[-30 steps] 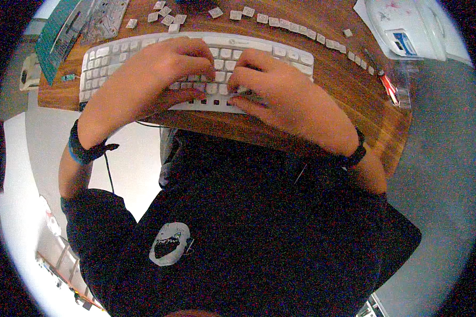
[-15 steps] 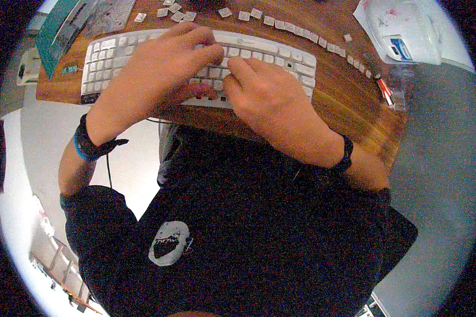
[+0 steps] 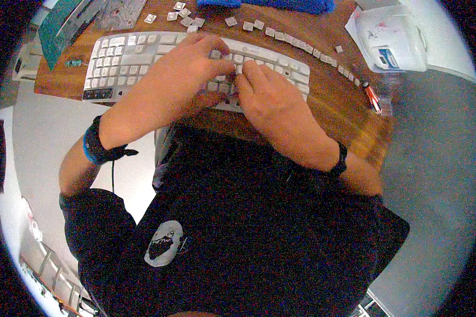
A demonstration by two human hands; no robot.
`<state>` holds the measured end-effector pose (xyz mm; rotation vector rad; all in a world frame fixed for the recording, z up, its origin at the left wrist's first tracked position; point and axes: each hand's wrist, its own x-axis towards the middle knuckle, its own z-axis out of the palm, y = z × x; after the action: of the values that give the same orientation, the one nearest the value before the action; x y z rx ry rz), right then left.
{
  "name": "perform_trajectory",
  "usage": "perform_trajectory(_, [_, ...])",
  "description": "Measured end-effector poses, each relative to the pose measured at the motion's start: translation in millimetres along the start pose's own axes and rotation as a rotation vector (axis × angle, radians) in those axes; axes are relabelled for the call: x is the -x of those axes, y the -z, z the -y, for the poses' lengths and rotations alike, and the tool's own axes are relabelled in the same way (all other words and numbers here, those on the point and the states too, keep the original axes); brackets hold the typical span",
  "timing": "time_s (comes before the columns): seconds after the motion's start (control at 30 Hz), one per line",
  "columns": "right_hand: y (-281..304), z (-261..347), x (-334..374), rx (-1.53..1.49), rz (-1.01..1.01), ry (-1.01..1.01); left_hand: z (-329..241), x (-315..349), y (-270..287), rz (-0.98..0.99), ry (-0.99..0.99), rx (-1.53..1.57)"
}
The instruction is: The person places white keycaps onto a white keyboard base one by one. They occasionally wipe the keycaps with a blue cloth before installation. The task continues until the keyboard is fully assembled.
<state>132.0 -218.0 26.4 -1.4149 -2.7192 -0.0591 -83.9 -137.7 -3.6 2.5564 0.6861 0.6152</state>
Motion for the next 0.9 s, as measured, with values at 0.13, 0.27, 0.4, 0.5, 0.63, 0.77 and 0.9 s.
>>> perform_trajectory(0.13, [-7, -9, 7, -0.032, -0.024, -0.012, -8, -4, -13, -0.018, 0.056, 0.000])
perform_trajectory(0.27, [-9, -11, 8, -0.128, -0.030, -0.023, -13, -6, -12, 0.015, 0.113, -0.026])
perform_trajectory(0.4, [-12, -13, 9, -0.176, -0.057, -0.018, -12, -8, -13, 0.012, 0.111, -0.038])
perform_trajectory(0.5, [-14, -11, 10, -0.178, -0.071, -0.021, -12, -6, -11, 0.011, 0.106, -0.050])
perform_trajectory(0.63, [-17, -12, 9, -0.221, -0.079, -0.012, -13, -3, -9, -0.005, 0.106, -0.042])
perform_trajectory(0.77, [-16, -13, 9, -0.277, -0.073, -0.012, -4, -1, -8, -0.004, -0.008, -0.045])
perform_trajectory(0.9, [-15, -10, 9, -0.255, -0.083, -0.025, 9, -2, 6, 0.093, -0.037, -0.010])
